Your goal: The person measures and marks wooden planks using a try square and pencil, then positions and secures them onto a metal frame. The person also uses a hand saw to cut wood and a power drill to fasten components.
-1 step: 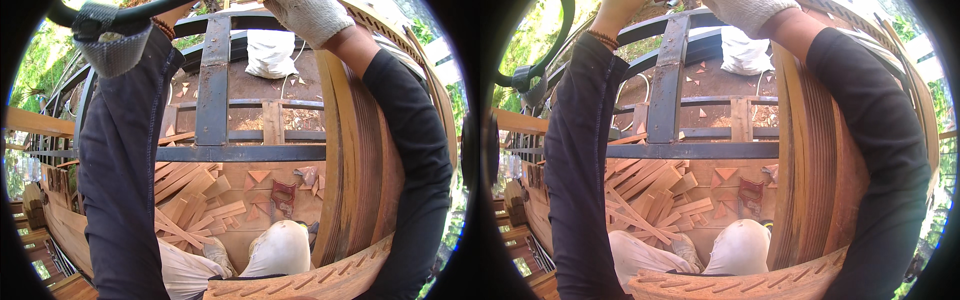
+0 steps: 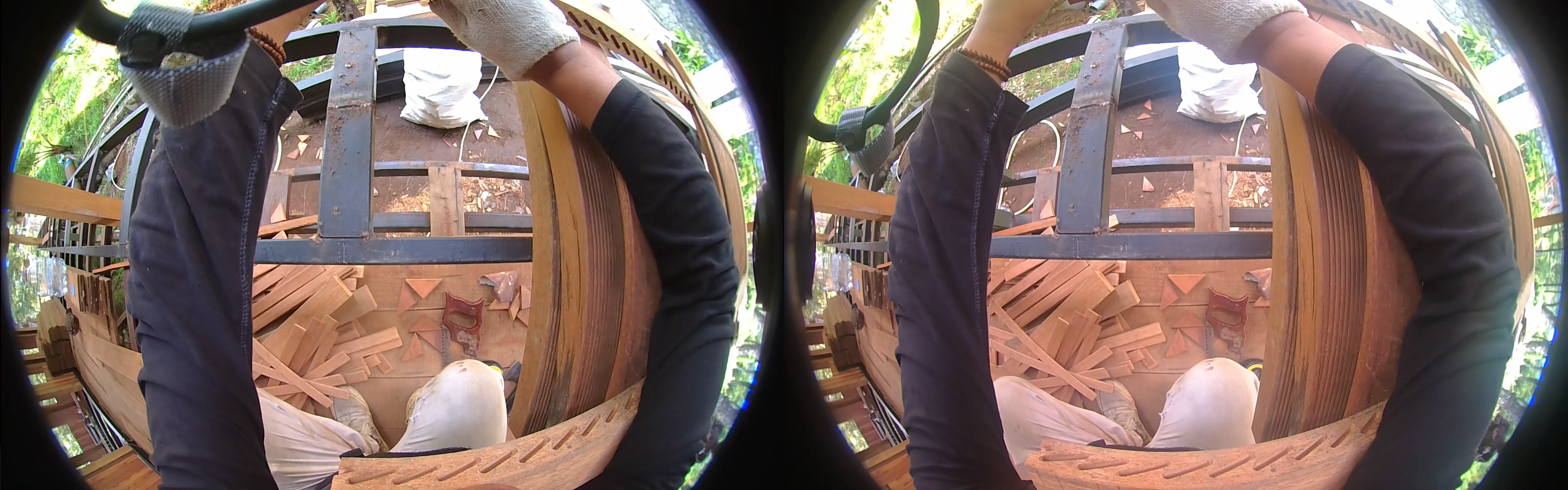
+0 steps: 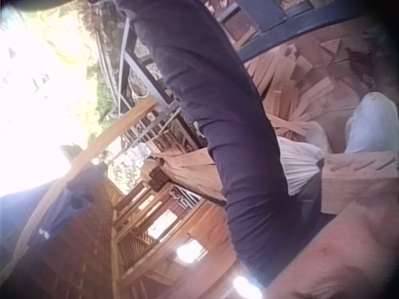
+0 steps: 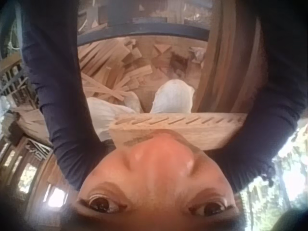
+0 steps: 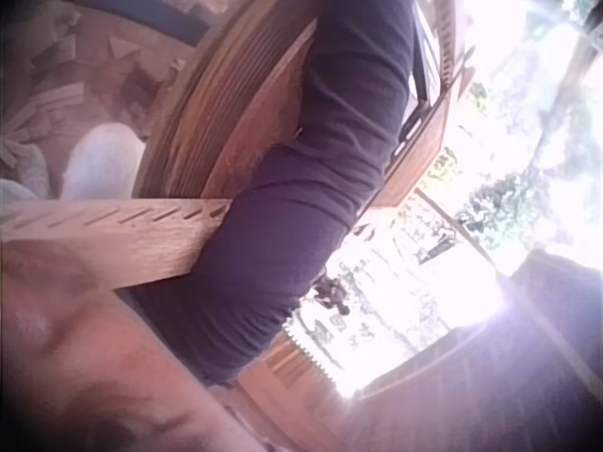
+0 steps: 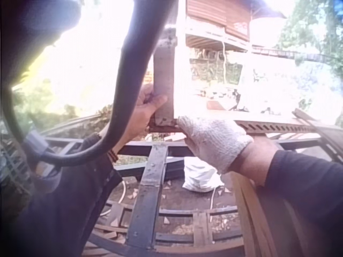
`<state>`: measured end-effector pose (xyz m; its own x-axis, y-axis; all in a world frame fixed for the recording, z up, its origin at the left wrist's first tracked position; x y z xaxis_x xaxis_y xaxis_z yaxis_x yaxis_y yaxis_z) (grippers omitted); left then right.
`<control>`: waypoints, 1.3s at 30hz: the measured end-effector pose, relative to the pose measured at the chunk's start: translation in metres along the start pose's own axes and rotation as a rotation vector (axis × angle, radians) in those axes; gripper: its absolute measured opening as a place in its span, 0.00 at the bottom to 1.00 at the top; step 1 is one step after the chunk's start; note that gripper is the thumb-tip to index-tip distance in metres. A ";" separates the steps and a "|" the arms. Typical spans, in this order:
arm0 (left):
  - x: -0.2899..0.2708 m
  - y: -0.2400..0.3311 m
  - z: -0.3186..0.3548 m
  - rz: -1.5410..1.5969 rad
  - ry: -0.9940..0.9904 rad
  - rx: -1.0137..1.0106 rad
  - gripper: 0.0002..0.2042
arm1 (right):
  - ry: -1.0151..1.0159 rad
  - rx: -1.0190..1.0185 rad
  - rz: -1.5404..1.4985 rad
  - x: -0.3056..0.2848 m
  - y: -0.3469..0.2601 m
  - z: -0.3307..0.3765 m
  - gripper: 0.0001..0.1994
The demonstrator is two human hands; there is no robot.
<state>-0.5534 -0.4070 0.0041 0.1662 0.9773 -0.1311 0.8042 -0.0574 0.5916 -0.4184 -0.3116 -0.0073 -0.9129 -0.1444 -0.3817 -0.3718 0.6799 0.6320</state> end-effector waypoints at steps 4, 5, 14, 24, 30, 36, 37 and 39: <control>-0.025 0.021 -0.002 -0.077 0.001 0.000 0.14 | -0.018 0.085 -0.072 0.002 -0.003 -0.020 0.15; -0.024 0.021 -0.002 -0.077 -0.001 -0.003 0.14 | -0.006 0.057 -0.042 0.001 -0.004 -0.018 0.15; -0.020 0.023 0.001 -0.101 0.016 0.008 0.13 | 0.045 0.018 -0.070 0.000 -0.004 -0.014 0.15; -0.021 0.018 0.000 -0.038 0.018 -0.027 0.14 | -0.007 0.116 -0.123 0.002 0.000 -0.016 0.13; -0.019 0.019 0.001 -0.007 -0.002 -0.046 0.14 | 0.005 0.153 -0.172 0.002 0.002 -0.016 0.13; -0.022 0.017 0.000 -0.035 0.017 -0.004 0.14 | 0.016 0.124 -0.127 0.001 -0.002 -0.017 0.13; -0.022 0.016 0.000 -0.037 0.019 -0.007 0.14 | 0.011 0.142 -0.149 0.001 -0.001 -0.018 0.13; -0.021 0.020 0.001 -0.053 0.038 -0.026 0.14 | -0.004 0.172 -0.186 0.002 0.002 -0.017 0.13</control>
<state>-0.5402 -0.4292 0.0177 0.1018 0.9858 -0.1332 0.7962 -0.0005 0.6051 -0.4235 -0.3231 0.0051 -0.8305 -0.2763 -0.4836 -0.4993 0.7542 0.4266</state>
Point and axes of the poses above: each hand's wrist, its own z-axis away from the middle knuckle, its own x-axis out of the palm, y = z × x, the point moved 9 cm from there along -z, towards the middle knuckle, and after that the axes turned 15 degrees about y, right-handed, at the moved point
